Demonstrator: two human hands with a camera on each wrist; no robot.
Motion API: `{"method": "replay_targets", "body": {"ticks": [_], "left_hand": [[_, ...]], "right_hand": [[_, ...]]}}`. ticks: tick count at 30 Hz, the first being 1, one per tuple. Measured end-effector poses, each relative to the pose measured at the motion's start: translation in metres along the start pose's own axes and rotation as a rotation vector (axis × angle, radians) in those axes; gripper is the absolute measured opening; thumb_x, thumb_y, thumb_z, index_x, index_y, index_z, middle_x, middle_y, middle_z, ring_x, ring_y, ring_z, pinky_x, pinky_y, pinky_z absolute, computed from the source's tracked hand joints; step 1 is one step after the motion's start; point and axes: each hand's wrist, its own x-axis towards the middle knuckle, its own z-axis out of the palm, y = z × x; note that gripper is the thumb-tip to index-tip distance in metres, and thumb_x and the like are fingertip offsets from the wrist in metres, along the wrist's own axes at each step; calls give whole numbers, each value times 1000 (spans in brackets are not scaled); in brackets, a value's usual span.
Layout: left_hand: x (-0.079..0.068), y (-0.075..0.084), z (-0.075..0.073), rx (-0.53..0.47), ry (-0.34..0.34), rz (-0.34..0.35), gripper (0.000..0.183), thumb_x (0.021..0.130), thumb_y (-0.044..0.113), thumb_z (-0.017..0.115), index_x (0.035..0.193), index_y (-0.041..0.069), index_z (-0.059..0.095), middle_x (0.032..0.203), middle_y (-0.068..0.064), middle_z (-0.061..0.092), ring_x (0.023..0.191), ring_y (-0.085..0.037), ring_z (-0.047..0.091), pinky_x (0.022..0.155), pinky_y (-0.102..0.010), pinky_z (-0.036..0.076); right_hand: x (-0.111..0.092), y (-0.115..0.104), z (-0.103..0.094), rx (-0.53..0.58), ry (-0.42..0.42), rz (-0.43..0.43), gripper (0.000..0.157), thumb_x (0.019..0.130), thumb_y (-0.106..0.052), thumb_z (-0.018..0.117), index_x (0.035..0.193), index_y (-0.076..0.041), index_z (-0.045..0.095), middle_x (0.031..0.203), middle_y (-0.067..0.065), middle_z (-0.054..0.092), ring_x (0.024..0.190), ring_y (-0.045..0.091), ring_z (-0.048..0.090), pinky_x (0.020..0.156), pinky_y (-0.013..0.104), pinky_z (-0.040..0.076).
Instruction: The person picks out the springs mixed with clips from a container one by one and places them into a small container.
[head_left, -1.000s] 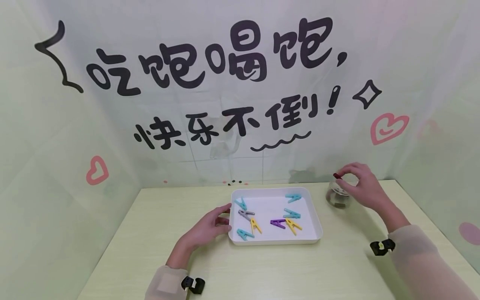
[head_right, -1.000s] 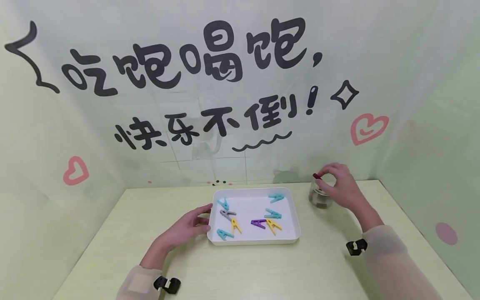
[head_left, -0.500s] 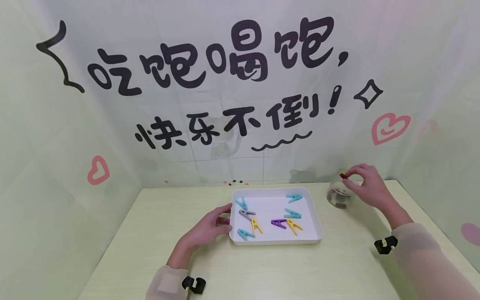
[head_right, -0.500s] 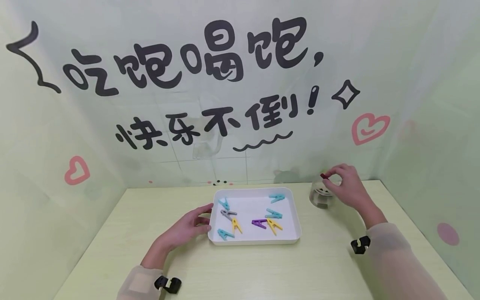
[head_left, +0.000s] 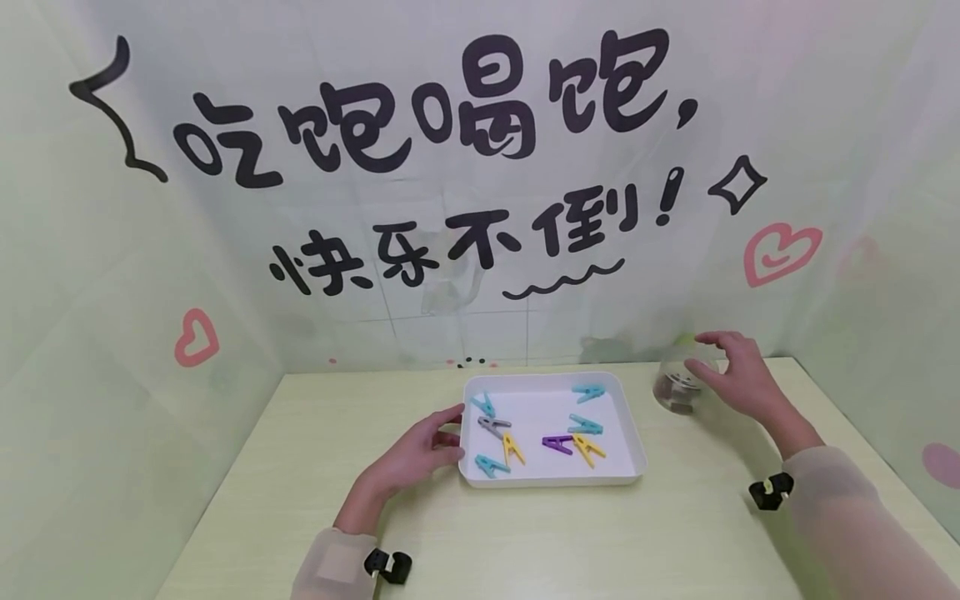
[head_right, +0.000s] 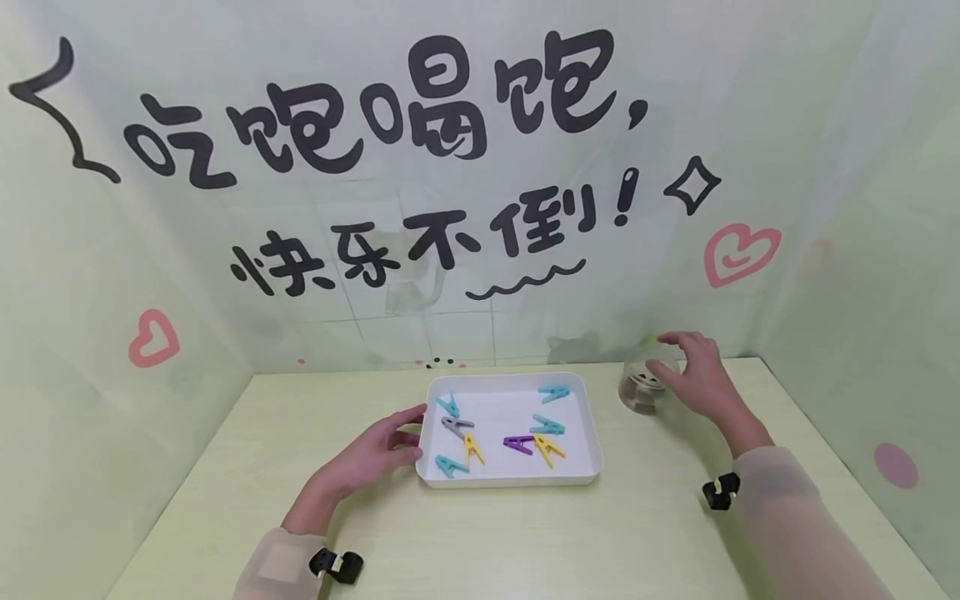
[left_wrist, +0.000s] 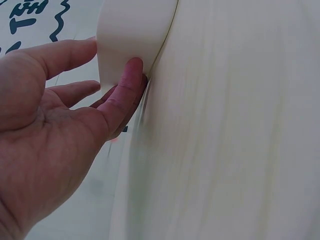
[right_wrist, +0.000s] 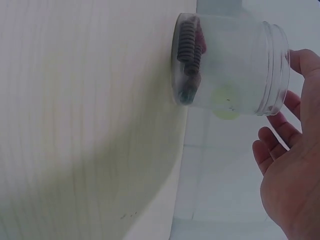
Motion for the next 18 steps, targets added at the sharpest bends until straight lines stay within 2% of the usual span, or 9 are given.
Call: {"method": "replay_targets", "body": {"ticks": [9,18], "left_hand": [[0,1,0,-2,-7,4,72,102,3,69,164,-1,34,156,-21,48,124,-31,60,99,-35,53],[0,2,-1,9,20,-14,71,101,3,70,164,1,37,155,-17,50,123,-30,60,101,-41,52]], "right_hand": [[-1,-4,1,5,-6,9,58,102,-24,72,145,10,52,144,34,50,135,56,38,103,72,32],[0,-9,1,7,7,-13,61,99,-23,76,146,7,52,146,32,49,138,56,35,108,73,28]]}}
